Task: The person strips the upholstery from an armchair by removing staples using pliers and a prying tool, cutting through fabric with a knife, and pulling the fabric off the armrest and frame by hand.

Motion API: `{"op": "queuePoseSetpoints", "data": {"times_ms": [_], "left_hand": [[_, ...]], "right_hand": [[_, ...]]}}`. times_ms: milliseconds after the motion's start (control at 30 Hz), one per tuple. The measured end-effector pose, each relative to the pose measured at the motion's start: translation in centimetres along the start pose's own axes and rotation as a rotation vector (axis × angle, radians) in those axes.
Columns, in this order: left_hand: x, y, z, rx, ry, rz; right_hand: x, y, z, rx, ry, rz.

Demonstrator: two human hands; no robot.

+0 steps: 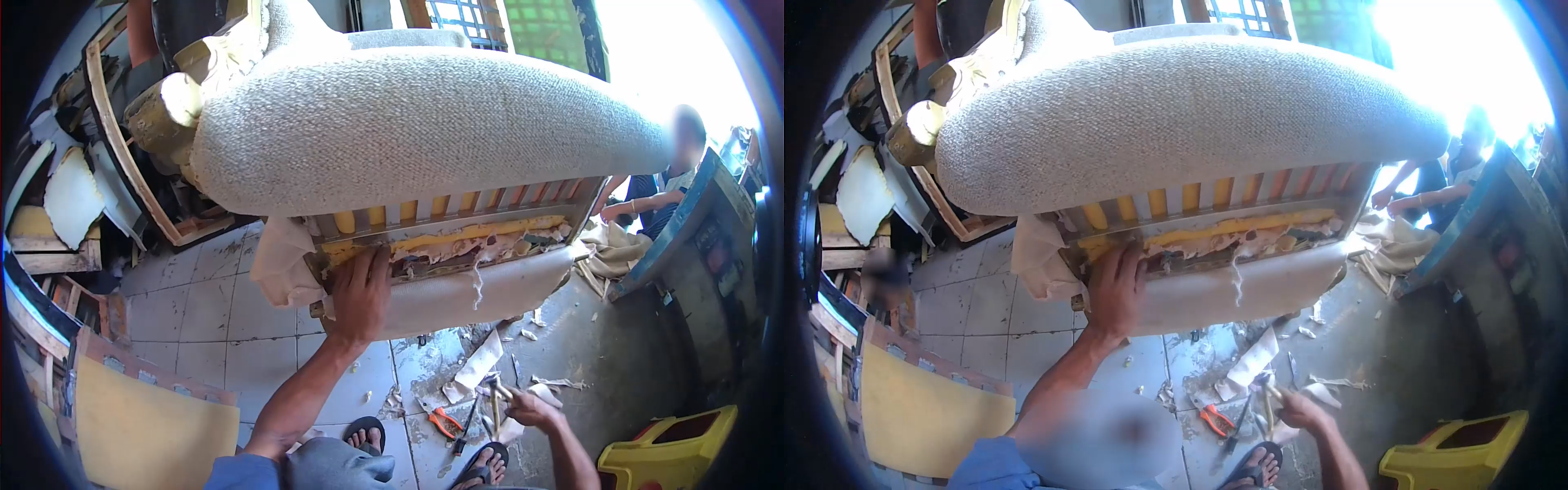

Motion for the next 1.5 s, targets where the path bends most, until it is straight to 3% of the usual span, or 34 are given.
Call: {"op": "queuePoseSetpoints", "data": {"times_ms": [67, 133, 167, 200, 267, 300, 367, 433, 500, 567, 600, 700, 800, 967, 1133, 1167, 1200, 1267, 1367, 1433, 1500], "left_hand": [[0.4, 0.7, -0.6, 0.01, 0.019, -0.011], [0.8, 1.1, -0.7, 0.004, 0.066, -0.016], [0.8, 1.1, -0.5, 0.015, 0.118, 0.008], [0.8, 1.2, -0.8, 0.013, 0.125, 0.009], [0.9, 1.7, -1.1, 0.149, 0.176, -0.082], [0.4, 2.0, -1.2, 0.15, 0.179, -0.081], [-0.1, 3.6, -1.8, 0.14, 0.041, -0.274], [-0.2, 3.6, -1.2, 0.085, 0.014, -0.301], [0.8, 3.6, -0.7, 0.035, -0.003, -0.342], [1.6, 2.3, 0.8, 0.02, 0.111, -0.105], [1.2, 2.7, 1.5, 0.04, 0.127, -0.11], [0.4, 3.4, 3.2, 0.161, 0.154, -0.227], [-0.3, 4.7, 3.8, -0.023, 0.182, -0.261], [-0.9, 7.6, 2.8, 0.005, -0.06, -0.425], [-0.1, 5.5, 3.9, 0.034, 0.083, -0.223], [0.1, 4.9, 4.4, 0.004, 0.159, -0.143], [0.3, 5.2, 4.8, 0.013, 0.167, -0.144], [0.5, 5.4, 5.7, 0.125, 0.189, -0.098], [-1.7, 7.3, 8.1, 0.2, 0.224, -0.135], [-2.8, 9.1, 8.5, 0.222, 0.197, -0.142], [-2.7, 11.3, 9.4, 0.249, 0.151, -0.224]], "right_hand": [[0.4, 1.1, 3.4, -0.544, 0.087, 0.212], [1.6, 0.2, 6.1, -0.391, 0.393, 0.293], [1.2, -0.4, 7.3, -0.186, 0.335, 0.419], [1.1, -0.2, 10.1, -0.028, 0.518, 0.356], [1.5, -4.4, 4.9, 0.062, 0.423, 0.192], [-0.6, -4.8, 7.6, 0.149, 0.238, 0.419], [0.4, -11.1, -2.6, 0.161, -0.063, 0.606], [2.7, -16.1, -15.6, 0.154, -0.414, 0.748], [2.4, -17.4, -23.1, 0.256, -0.674, 0.825], [1.6, -18.0, -28.6, 0.398, -0.906, 0.901], [1.1, -17.8, -30.1, 0.463, -1.019, 0.922], [-2.5, -18.1, -31.2, 0.431, -0.891, 0.955], [-4.0, -17.6, -30.6, 0.449, -0.814, 0.992], [-5.5, -19.0, -31.3, 0.302, -0.7, 0.927], [-3.2, -18.6, -30.6, 0.307, -0.838, 1.024], [-1.8, -19.0, -29.3, 0.163, -0.886, 1.156], [-0.7, -19.1, -28.6, 0.166, -0.876, 1.166], [1.7, -20.8, -24.7, 0.027, -0.649, 1.316], [2.1, -19.0, -19.7, -0.045, -0.519, 1.116], [-1.9, -13.6, -12.4, -0.015, -0.116, 0.797], [-5.6, -3.6, -4.1, 0.043, 0.25, 0.457]]}}
Point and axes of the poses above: each hand's wrist, its own x-axis away from the middle knuckle, its own y-axis out of the palm, z = x × y, the point moved 9 cm from there along -x, towards the middle knuckle, and after that the axes turned 2 degrees about x, right-handed, at the moved point
